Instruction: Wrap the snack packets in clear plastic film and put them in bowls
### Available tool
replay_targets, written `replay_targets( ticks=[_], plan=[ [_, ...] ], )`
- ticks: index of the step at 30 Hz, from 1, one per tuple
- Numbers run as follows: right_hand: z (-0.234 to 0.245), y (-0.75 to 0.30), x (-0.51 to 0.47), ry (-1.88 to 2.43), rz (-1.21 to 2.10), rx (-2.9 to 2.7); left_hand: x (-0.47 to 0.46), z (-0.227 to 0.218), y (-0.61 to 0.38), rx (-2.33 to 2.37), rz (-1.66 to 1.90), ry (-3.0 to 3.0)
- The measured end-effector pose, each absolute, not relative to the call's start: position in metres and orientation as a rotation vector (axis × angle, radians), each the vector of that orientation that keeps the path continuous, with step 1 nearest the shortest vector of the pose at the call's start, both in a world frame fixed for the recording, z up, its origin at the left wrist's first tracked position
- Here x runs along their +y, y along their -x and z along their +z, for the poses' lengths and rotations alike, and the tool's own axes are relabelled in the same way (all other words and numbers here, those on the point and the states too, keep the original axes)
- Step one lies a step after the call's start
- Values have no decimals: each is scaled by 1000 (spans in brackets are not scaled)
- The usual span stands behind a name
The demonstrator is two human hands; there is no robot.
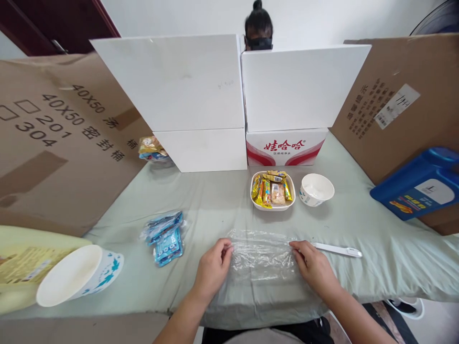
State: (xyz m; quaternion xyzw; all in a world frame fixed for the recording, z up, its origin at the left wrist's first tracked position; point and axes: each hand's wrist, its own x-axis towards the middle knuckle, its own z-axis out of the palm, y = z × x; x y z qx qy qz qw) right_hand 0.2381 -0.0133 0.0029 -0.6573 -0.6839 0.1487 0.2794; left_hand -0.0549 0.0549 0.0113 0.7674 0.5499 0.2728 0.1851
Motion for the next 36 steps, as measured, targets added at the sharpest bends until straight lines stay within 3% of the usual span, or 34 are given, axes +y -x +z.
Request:
replay_targets(
  ticks=[3, 5, 9, 11, 17, 22, 25, 28, 36],
  plan=[
    [0, -235, -5, 1844, 273, -1953, 54, 14, 44, 1657, 987, -2316],
    [-1, -232, -3, 1903, 234, -2009, 47, 17, 32, 1490, 1071, -2488],
    [1, -231, 3, 2007, 214, -2058, 30, 14, 9, 783, 742, -2769],
    [3, -238, 9, 2080, 187, -2040, 27, 10, 4, 681, 527, -2803],
    [9, -271, 25, 2193, 87, -1798, 27, 9, 8, 679, 248, -2775],
    [10, -264, 17, 1966, 338, -1748, 29, 27, 11, 771, 511, -2707],
    [6, -263, 10, 1965, 327, -1733, 50, 36, 19, 1013, 738, -2648],
    [4, -266, 8, 2021, 273, -1747, 78, 35, 29, 1228, 671, -2594],
    [23, -272, 3, 1839, 428, -1684, 101, 38, 42, 1060, 564, -2145]
  ],
)
